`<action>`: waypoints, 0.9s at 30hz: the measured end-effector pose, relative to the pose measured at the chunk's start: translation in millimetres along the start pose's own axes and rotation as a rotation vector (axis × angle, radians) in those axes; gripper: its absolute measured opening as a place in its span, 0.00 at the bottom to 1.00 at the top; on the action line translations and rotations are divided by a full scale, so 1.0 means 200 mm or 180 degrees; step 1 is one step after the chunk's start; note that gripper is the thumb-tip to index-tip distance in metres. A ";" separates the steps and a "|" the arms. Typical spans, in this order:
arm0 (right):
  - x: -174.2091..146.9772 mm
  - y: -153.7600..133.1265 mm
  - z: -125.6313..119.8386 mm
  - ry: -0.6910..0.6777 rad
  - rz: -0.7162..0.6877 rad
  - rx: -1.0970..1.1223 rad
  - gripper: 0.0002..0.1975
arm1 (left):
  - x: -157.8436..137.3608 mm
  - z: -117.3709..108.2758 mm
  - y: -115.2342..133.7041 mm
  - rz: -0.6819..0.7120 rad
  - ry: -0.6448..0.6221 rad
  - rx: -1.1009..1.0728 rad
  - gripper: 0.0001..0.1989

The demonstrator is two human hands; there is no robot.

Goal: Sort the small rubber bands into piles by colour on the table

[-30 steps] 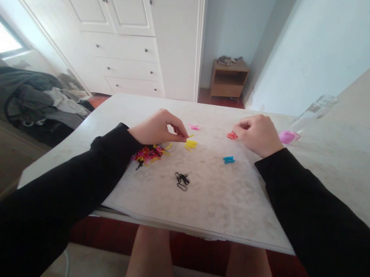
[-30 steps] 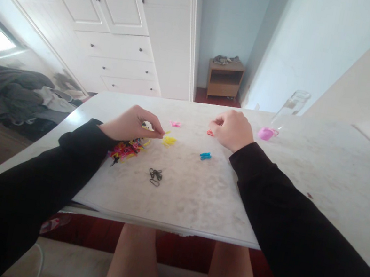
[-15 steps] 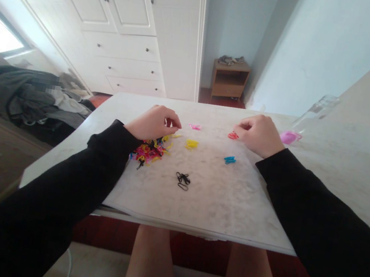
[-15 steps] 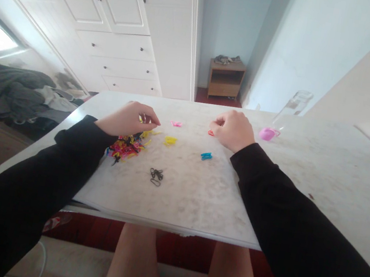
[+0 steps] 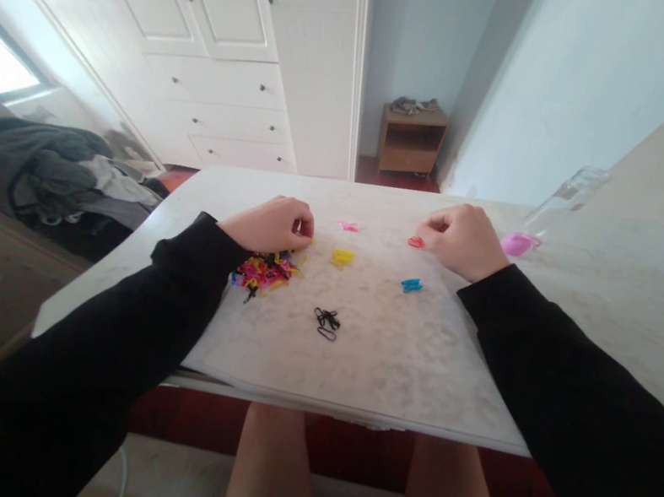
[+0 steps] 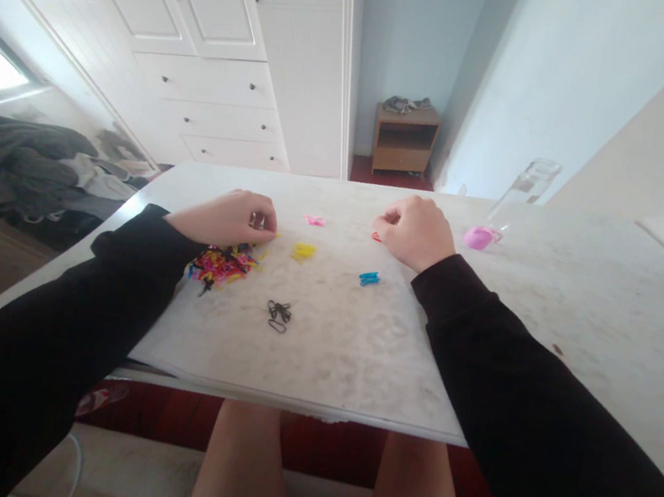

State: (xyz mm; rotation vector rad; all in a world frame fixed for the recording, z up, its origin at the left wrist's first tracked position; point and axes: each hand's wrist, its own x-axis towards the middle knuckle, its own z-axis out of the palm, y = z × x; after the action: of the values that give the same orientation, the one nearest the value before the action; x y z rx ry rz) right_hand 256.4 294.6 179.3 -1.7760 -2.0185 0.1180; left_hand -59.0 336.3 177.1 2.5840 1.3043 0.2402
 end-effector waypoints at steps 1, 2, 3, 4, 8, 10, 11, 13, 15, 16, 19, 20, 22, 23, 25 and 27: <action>0.00 0.00 0.00 0.0003 0.0005 0.0007 0.11 | 0.00 0.00 0.00 0.0012 0.0001 0.0020 0.08; 0.00 0.00 0.00 0.0009 0.0005 0.0013 0.11 | 0.00 0.00 0.00 0.0024 0.0014 0.0031 0.07; 0.00 0.00 0.00 0.0012 0.0001 0.0015 0.11 | 0.00 -0.01 0.00 0.0035 0.0040 0.0026 0.07; 0.00 0.00 0.00 0.0007 0.0000 0.0012 0.11 | 0.00 -0.01 0.00 0.0042 0.0077 0.0003 0.07; 0.00 0.00 0.00 -0.0028 0.0003 -0.0015 0.11 | -0.01 -0.02 0.03 0.0041 0.0277 -0.0276 0.08; 0.00 0.00 0.00 -0.0020 -0.0009 -0.0022 0.11 | -0.01 -0.01 0.04 0.0138 0.0374 -0.0474 0.09; 0.01 0.00 0.00 -0.0010 -0.0016 -0.0024 0.10 | -0.01 -0.01 0.05 0.0223 0.0425 -0.0577 0.09; 0.00 0.00 0.00 0.0002 -0.0037 -0.0002 0.10 | -0.01 0.01 0.08 0.0410 0.0524 -0.0790 0.10; 0.00 0.00 0.00 0.0029 -0.0052 0.0037 0.10 | -0.01 0.03 0.10 0.0534 0.0586 -0.0949 0.11; 0.00 0.00 0.00 0.0036 -0.0054 0.0050 0.10 | -0.01 0.04 0.11 0.0569 0.0604 -0.0989 0.11; 0.00 0.00 0.00 0.0026 -0.0054 0.0029 0.10 | -0.02 0.06 0.13 0.0605 0.0585 -0.0923 0.13; 0.00 -0.01 0.00 0.0018 -0.0056 0.0016 0.11 | -0.02 0.06 0.14 0.0609 0.0573 -0.0884 0.13; 0.00 -0.01 -0.01 0.0011 -0.0054 0.0007 0.11 | -0.02 0.05 0.14 0.0602 0.0560 -0.0838 0.14; 0.00 -0.01 -0.01 0.0010 -0.0045 0.0006 0.11 | -0.02 0.04 0.14 0.0593 0.0573 -0.0837 0.14; 0.00 -0.01 -0.01 -0.0015 -0.0034 0.0008 0.11 | -0.02 0.02 0.12 0.0562 0.0654 -0.0863 0.15; 0.00 -0.01 0.00 -0.0035 -0.0074 0.0039 0.11 | -0.02 -0.01 0.10 0.0513 0.0753 -0.0833 0.14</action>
State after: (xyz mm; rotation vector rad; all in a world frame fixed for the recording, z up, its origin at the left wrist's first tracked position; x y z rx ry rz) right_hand 254.1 293.1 180.9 -1.7476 -2.0413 0.1327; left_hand -46.8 321.6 184.0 2.4907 1.0500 0.7151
